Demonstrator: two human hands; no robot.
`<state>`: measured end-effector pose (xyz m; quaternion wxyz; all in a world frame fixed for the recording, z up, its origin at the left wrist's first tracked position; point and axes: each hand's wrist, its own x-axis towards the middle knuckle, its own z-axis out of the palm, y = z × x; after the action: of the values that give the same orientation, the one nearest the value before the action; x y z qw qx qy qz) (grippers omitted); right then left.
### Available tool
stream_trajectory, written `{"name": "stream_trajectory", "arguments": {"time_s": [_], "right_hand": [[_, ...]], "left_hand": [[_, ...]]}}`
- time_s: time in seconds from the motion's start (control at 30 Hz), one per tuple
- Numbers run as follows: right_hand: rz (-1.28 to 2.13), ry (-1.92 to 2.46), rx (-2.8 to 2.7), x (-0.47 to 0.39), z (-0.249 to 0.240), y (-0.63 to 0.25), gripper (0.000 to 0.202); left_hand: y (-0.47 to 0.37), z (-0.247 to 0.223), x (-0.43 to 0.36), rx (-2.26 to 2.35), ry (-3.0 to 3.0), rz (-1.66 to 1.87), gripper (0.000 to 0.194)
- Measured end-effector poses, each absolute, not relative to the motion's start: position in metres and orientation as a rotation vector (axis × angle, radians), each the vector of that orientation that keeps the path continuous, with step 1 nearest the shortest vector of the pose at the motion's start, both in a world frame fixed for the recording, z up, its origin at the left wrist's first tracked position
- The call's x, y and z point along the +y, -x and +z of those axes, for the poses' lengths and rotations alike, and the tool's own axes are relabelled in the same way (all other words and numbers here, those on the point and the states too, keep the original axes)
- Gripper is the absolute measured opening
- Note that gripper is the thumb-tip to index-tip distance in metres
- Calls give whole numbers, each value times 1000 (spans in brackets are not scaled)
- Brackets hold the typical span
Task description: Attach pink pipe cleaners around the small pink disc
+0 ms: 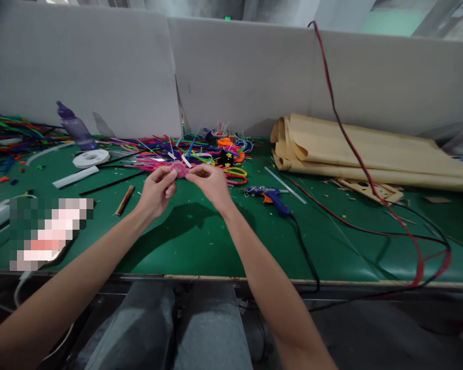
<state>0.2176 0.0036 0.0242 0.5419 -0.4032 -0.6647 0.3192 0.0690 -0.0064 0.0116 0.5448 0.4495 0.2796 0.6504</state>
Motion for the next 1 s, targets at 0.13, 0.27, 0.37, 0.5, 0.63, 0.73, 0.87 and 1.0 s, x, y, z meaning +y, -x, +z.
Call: {"name": "stream_trajectory", "arguments": {"time_s": [0.13, 0.27, 0.37, 0.5, 0.63, 0.73, 0.87, 1.0], "right_hand": [[116, 970, -1727, 0, 16, -209, 8], [-237, 965, -1836, -4, 8, -204, 12], [-330, 984, -1832, -5, 7, -202, 15], [-363, 994, -1828, -5, 7, -202, 17], [-380, 993, -1832, -5, 6, -202, 18], [-352, 987, -1819, -6, 5, -201, 18], [-224, 983, -1785, -7, 5, -199, 17], [-23, 977, -1709, -7, 8, -197, 13]], "left_hand": [[-70, 9, -4, 698, -1003, 1573, 19], [-72, 10, -6, 703, -956, 1550, 19], [-73, 11, -7, 698, -932, 1545, 18], [-73, 10, -8, 688, -913, 1535, 16], [-73, 9, -8, 670, -904, 1528, 18], [-73, 10, -9, 664, -896, 1513, 18], [-73, 11, -9, 647, -885, 1485, 17], [-72, 11, -8, 620, -919, 1489, 14]]}}
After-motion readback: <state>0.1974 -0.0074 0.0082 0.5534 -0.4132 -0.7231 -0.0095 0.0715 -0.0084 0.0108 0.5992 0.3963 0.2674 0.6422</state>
